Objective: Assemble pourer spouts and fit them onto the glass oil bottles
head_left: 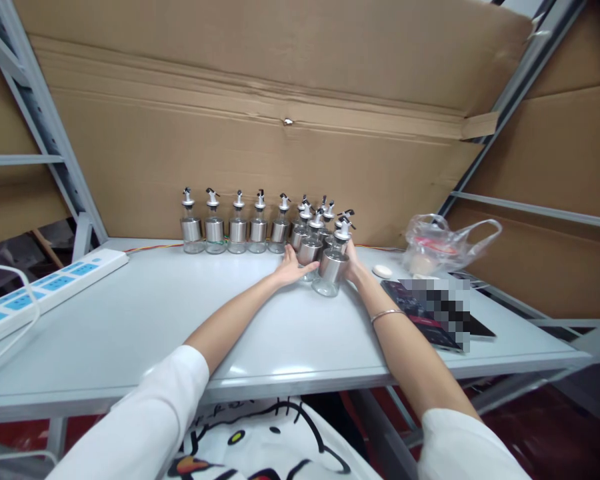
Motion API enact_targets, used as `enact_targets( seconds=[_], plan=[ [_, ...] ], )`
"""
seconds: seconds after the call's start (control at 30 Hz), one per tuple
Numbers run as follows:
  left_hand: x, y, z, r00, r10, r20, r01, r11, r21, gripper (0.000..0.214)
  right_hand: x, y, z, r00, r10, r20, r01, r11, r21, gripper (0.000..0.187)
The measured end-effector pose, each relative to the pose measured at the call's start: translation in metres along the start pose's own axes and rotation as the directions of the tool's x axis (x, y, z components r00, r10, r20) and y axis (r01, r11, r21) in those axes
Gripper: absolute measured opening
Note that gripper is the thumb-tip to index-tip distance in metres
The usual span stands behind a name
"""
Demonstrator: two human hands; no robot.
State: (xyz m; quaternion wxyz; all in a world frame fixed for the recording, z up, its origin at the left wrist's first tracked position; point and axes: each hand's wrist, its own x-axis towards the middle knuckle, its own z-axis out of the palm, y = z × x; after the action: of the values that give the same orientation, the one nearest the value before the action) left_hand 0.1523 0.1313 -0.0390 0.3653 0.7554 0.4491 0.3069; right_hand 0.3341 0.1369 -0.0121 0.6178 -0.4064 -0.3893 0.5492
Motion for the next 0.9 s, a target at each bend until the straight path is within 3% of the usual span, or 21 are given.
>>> enact_targets(
  seconds=[0.27,0.5,0.73,0.9],
  plan=[
    [-0.001,-0.002,0.002,1.0,0.01,0.014,-0.01,1.0,-0.016,0.143,0.006,0.006,-0.005,0.993,-0.083,-0.082,0.082,0.996,-0.021,0.052],
    [-0.009,0.003,0.0,0.975,0.172,-0.141,-0.187,0.978,-0.097,0.145,0.009,0.002,0.0,0.971,-0.152,-0.185,0.154,0.988,-0.004,0.055],
    [-0.027,0.032,0.027,0.962,0.17,-0.215,-0.205,0.967,-0.152,0.146,0.011,-0.006,0.005,0.946,-0.212,-0.244,0.225,0.974,0.026,0.058],
    [-0.033,0.035,0.037,0.952,0.156,-0.264,-0.201,0.967,-0.156,0.144,0.009,-0.003,0.008,0.943,-0.253,-0.215,0.262,0.965,0.017,0.057]
  ],
)
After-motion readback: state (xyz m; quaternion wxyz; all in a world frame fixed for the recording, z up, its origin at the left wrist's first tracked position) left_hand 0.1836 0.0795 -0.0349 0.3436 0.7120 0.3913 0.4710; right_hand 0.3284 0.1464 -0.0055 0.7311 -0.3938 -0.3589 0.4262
